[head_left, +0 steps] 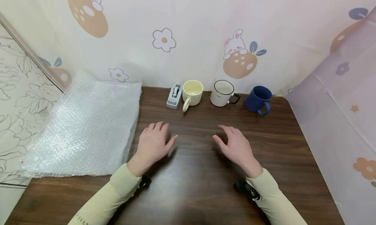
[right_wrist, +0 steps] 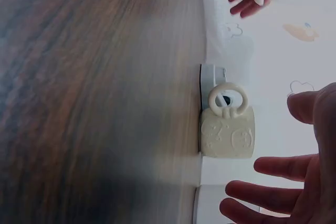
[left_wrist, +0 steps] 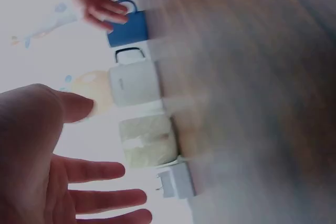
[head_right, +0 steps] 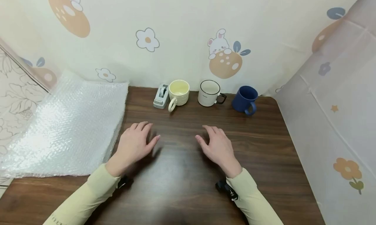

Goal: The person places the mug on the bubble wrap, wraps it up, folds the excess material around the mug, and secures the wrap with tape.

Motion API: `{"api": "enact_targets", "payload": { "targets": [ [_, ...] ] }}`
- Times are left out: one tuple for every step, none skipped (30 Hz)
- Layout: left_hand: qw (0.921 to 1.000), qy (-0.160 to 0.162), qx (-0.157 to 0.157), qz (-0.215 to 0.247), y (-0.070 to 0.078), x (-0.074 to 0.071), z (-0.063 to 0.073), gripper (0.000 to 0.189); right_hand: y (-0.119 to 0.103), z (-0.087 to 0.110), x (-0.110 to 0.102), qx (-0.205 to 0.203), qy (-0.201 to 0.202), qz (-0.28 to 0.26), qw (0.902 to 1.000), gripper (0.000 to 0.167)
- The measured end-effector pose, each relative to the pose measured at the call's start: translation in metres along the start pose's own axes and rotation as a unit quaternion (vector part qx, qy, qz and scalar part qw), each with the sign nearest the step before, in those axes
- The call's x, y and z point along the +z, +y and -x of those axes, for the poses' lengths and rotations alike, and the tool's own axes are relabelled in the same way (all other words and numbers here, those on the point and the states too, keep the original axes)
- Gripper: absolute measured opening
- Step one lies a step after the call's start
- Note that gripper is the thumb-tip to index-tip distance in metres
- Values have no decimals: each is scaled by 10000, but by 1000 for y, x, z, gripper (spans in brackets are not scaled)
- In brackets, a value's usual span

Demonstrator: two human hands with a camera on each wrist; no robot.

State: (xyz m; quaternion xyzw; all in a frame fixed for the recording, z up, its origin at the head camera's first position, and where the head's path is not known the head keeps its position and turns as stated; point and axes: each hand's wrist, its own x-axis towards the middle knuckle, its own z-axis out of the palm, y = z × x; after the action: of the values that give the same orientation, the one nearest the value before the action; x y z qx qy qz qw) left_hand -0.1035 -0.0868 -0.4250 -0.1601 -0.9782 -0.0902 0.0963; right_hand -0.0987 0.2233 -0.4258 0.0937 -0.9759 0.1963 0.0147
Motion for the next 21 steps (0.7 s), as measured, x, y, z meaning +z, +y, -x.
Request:
{"api": "enact_targets", "payload": {
  "targets": [
    [10000,85,2,-17,-1,-3,1,57,2,1,0,32,-26,-6,10000,62],
    [9998,172,7,-17,-2,-6,2,53,4,2,0,55,-51,-18,10000,61],
    [9997,236,-8,3,-3,-11,3,50,6,3,0,77,-78,-22,9999,59],
    [9996,282,-27,39,-5,-16,4,47,8,5,1,98,-104,-29,9999,58],
    [9995,305,-56,81,-7,-21,5,46,10,6,1,116,-130,-27,9998,56],
    [9995,286,-91,136,-10,-26,7,44,12,7,2,132,-148,-20,9998,54],
    [9993,256,-136,233,-13,-31,8,43,13,8,3,145,-164,-2,9998,53],
    [9990,227,-192,324,-17,-36,9,43,14,9,3,154,-176,12,9997,51],
    [9987,158,-260,403,-21,-41,11,42,16,10,4,161,-186,26,9997,50],
    [9983,99,-312,484,-25,-46,12,41,17,11,5,166,-195,36,9997,50],
    [9978,55,-358,548,-31,-50,13,40,18,12,5,171,-199,45,9996,48],
    [9975,16,-416,568,-36,-55,15,41,19,12,6,178,-205,51,9996,48],
    [9971,-8,-461,603,-41,-59,16,40,20,13,6,180,-216,61,9996,48],
    [9968,-55,-509,615,-48,-62,17,40,21,13,7,183,-223,56,9996,47],
    [9964,-120,-550,634,-54,-66,18,40,23,14,7,189,-234,46,9995,45],
    [9958,-215,-610,653,-60,-69,18,41,24,15,7,194,-241,45,9995,44],
    [9950,-342,-678,655,-67,-71,18,43,25,15,7,197,-247,40,9995,43],
    [9938,-490,-760,640,-73,-74,18,44,27,16,7,195,-248,30,9995,42],
    [9921,-656,-831,679,-79,-75,18,45,28,17,7,186,-240,24,9995,41],
    [9902,-836,-917,649,-85,-76,18,48,29,18,7,187,-230,5,9996,39],
    [9884,-992,-981,593,-90,-76,18,50,30,19,7,181,-222,2,9996,39]
  ]
}}
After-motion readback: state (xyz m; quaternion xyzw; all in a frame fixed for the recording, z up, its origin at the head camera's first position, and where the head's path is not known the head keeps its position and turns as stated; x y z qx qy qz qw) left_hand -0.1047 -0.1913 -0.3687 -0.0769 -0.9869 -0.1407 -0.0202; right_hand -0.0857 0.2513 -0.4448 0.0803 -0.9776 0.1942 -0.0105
